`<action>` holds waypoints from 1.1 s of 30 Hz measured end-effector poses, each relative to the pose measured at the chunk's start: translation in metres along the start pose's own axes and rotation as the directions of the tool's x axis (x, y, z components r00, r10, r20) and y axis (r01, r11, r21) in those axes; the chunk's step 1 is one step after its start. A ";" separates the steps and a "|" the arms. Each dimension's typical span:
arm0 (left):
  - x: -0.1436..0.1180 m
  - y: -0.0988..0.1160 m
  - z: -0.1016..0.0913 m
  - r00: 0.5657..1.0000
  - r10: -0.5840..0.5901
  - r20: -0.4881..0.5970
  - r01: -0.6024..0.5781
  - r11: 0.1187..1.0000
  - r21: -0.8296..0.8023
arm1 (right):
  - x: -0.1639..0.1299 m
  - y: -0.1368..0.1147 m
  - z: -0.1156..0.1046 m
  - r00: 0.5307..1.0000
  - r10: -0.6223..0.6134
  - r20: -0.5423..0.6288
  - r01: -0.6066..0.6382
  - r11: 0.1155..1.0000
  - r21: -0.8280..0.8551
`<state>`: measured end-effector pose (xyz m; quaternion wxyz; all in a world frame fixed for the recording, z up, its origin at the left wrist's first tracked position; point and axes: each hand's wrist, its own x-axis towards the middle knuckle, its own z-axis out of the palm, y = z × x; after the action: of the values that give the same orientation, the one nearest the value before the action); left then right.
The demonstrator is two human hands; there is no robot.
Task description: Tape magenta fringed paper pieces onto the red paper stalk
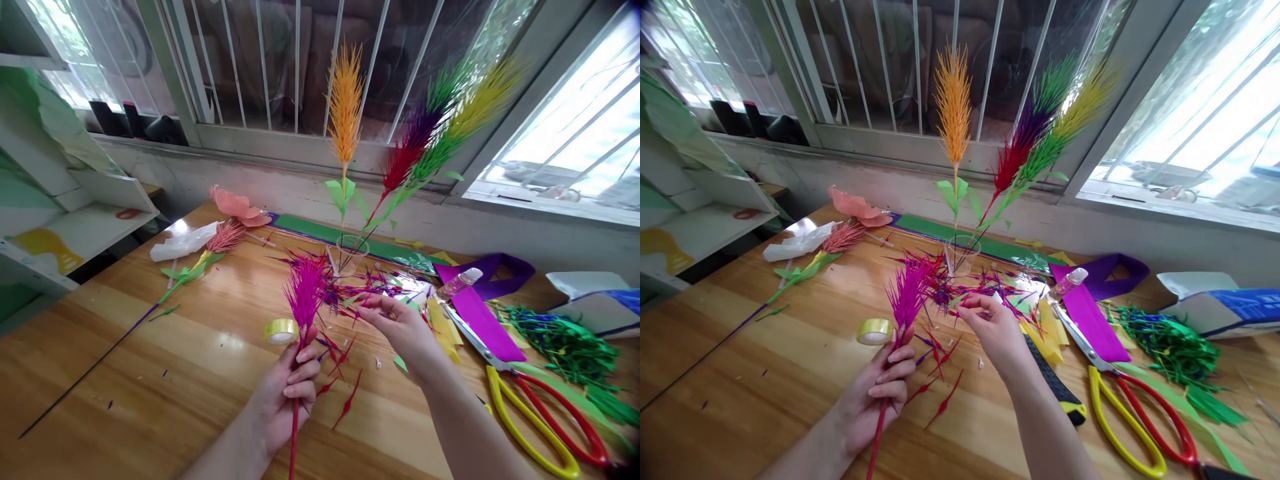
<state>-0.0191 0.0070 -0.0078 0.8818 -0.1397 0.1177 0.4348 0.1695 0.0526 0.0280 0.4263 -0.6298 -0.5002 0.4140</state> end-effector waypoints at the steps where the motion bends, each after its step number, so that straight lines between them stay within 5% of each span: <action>1: -0.001 0.000 0.000 1.000 -0.001 0.002 0.001 1.000 -0.008 | 0.000 -0.001 -0.002 0.999 -0.027 -0.023 0.026 0.999 -0.041; 9: -0.003 0.000 0.003 1.000 -0.019 -0.020 0.019 1.000 0.004 | -0.011 -0.017 -0.002 0.992 0.014 0.124 -0.001 0.994 -0.107; 15: -0.001 -0.002 0.002 0.999 -0.051 0.000 0.051 0.998 0.034 | -0.018 -0.018 0.012 0.961 0.081 0.264 -0.181 0.907 0.381; 18: -0.001 -0.003 0.002 0.996 -0.084 0.014 0.083 0.995 0.057 | -0.023 -0.017 0.027 0.952 0.113 0.285 -0.240 0.854 0.462; 27: 0.004 -0.005 0.000 0.996 -0.087 -0.002 0.086 0.977 0.198 | -0.034 -0.015 0.053 0.959 0.077 0.273 -0.190 0.890 0.415; 33: 0.003 -0.005 0.001 0.996 -0.064 -0.056 0.072 0.985 0.159 | -0.033 -0.013 0.057 0.988 -0.033 0.150 -0.004 0.971 0.238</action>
<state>-0.0134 0.0067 -0.0072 0.9012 -0.0830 0.1700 0.3899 0.1072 0.0292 0.0268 0.4620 -0.5371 -0.4829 0.5146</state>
